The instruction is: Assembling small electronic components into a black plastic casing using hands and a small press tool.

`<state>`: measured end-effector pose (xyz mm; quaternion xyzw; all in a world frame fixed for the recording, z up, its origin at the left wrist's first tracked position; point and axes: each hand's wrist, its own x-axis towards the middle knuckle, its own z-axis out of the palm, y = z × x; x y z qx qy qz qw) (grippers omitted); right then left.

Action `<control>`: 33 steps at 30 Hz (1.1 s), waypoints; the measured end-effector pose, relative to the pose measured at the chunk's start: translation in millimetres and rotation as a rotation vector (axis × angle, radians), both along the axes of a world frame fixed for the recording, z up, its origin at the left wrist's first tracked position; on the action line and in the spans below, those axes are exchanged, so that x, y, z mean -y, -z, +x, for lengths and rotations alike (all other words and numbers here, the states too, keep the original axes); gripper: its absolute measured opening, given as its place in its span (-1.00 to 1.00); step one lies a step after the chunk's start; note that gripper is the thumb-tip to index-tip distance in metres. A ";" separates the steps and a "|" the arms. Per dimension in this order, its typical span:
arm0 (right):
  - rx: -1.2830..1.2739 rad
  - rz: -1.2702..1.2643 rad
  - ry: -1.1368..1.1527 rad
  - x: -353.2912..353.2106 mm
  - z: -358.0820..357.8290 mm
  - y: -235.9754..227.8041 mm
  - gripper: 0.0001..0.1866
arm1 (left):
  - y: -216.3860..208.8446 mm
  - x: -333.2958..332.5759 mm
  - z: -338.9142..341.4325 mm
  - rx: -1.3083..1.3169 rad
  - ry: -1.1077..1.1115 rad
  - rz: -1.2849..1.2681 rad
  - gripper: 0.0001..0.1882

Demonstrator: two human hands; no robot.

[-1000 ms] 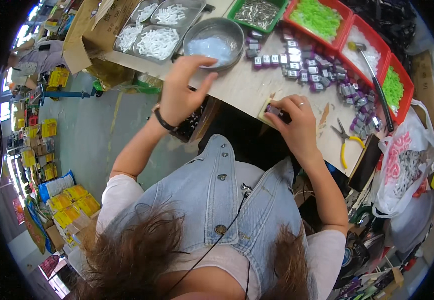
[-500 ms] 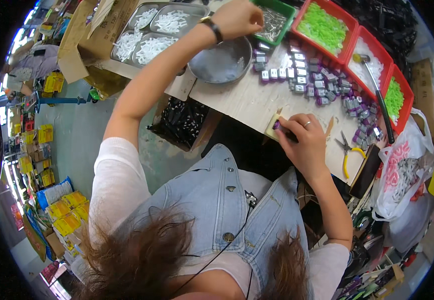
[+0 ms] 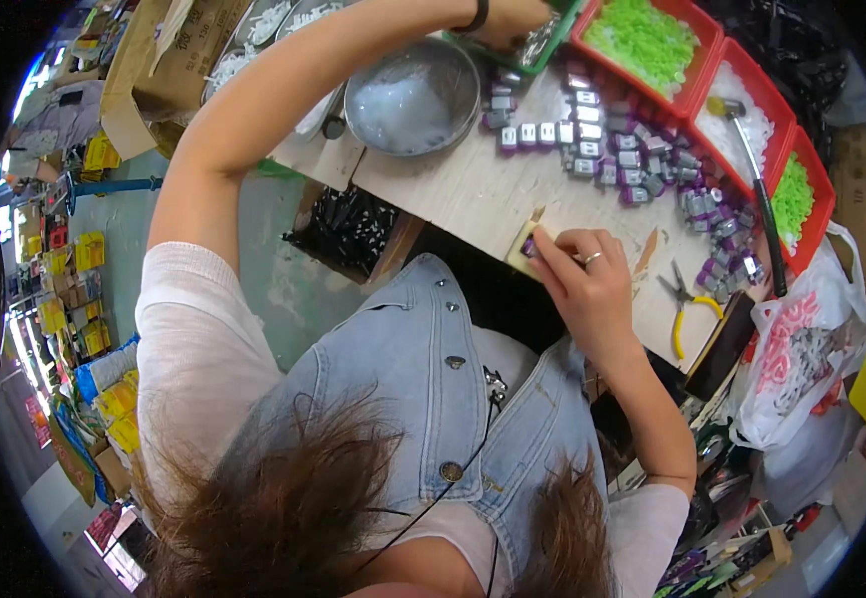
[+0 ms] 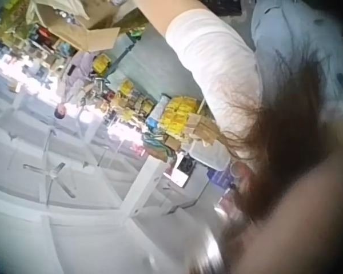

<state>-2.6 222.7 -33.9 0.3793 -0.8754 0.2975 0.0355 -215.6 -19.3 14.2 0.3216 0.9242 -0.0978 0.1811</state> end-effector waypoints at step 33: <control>0.553 -0.568 0.328 7.8 -62.8 -47.1 -0.74 | 3.5 -9.1 185.3 0.549 -0.713 1.808 -0.83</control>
